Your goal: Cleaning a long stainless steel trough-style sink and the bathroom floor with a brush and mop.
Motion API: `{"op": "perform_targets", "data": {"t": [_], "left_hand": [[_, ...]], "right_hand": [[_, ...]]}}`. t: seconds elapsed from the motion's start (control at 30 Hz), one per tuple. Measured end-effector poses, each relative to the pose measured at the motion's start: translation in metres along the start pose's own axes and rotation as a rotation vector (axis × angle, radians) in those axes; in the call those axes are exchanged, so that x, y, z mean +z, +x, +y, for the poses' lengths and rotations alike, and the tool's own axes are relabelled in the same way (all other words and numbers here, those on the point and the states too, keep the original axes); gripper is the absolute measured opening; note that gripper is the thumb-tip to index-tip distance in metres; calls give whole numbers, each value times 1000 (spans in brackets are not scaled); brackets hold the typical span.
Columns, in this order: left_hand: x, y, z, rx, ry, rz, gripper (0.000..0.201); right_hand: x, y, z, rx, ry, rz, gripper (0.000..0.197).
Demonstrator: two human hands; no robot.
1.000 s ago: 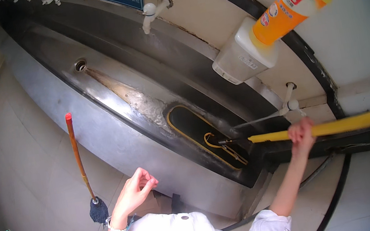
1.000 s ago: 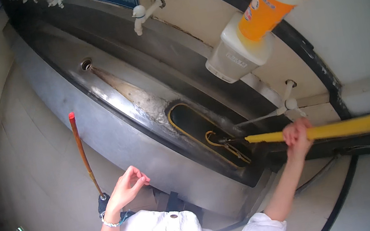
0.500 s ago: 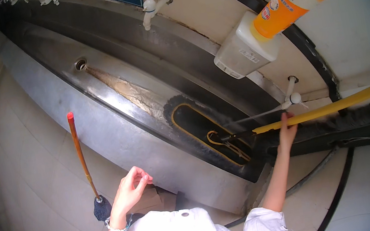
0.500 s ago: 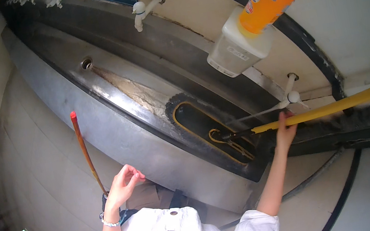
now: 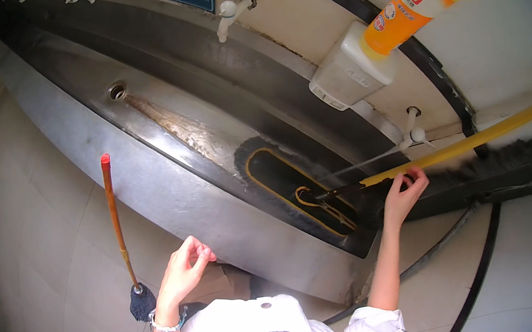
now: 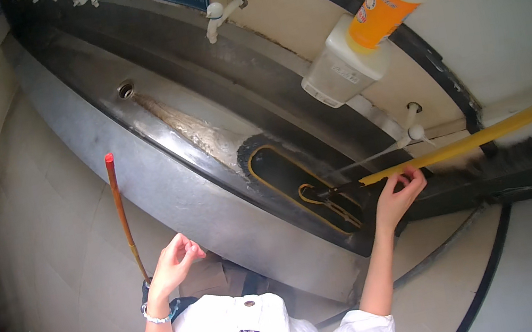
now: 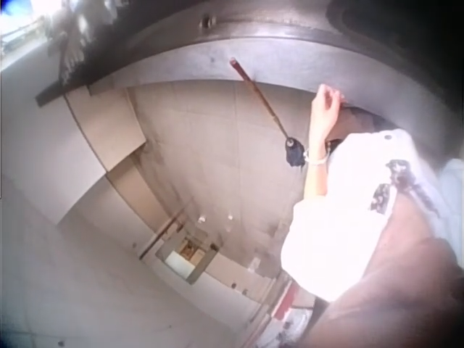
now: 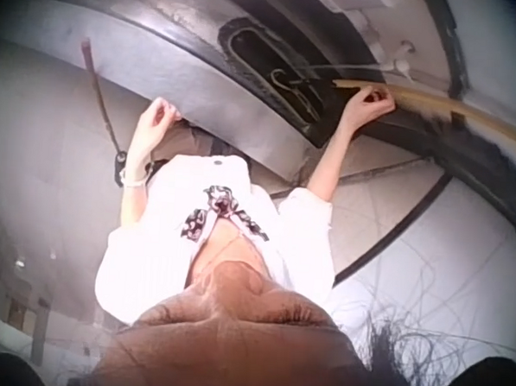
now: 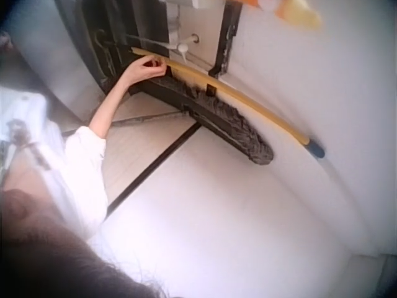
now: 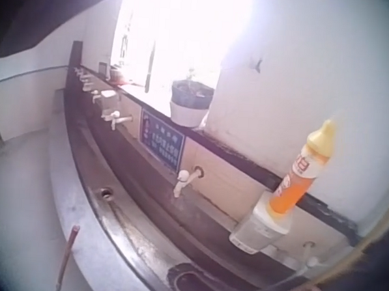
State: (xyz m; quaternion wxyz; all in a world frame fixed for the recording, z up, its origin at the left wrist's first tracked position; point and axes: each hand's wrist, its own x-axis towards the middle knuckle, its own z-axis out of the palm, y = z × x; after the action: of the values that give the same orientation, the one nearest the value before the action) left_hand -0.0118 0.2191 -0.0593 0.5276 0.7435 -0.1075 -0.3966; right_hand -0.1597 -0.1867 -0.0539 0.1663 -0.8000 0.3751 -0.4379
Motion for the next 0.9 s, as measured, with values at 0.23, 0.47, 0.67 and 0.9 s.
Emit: {"op": "perform_targets", "data": {"t": [0.23,0.47,0.67,0.9], "left_hand": [[-11,-8,-6,82,-68,39,14],[-14,-6,-12,107,-87,7,7],[2,11,-12,98,80,-111,12],[39,29,0,206,291,-279,14]], "right_hand": [[-27,49,-42,-290,-259,96,28],[-42,54,-39,-267,-229,157,27],[-37,45,-6,-117,-123,228,34],[-35,81,32,380,555,77,41]]}}
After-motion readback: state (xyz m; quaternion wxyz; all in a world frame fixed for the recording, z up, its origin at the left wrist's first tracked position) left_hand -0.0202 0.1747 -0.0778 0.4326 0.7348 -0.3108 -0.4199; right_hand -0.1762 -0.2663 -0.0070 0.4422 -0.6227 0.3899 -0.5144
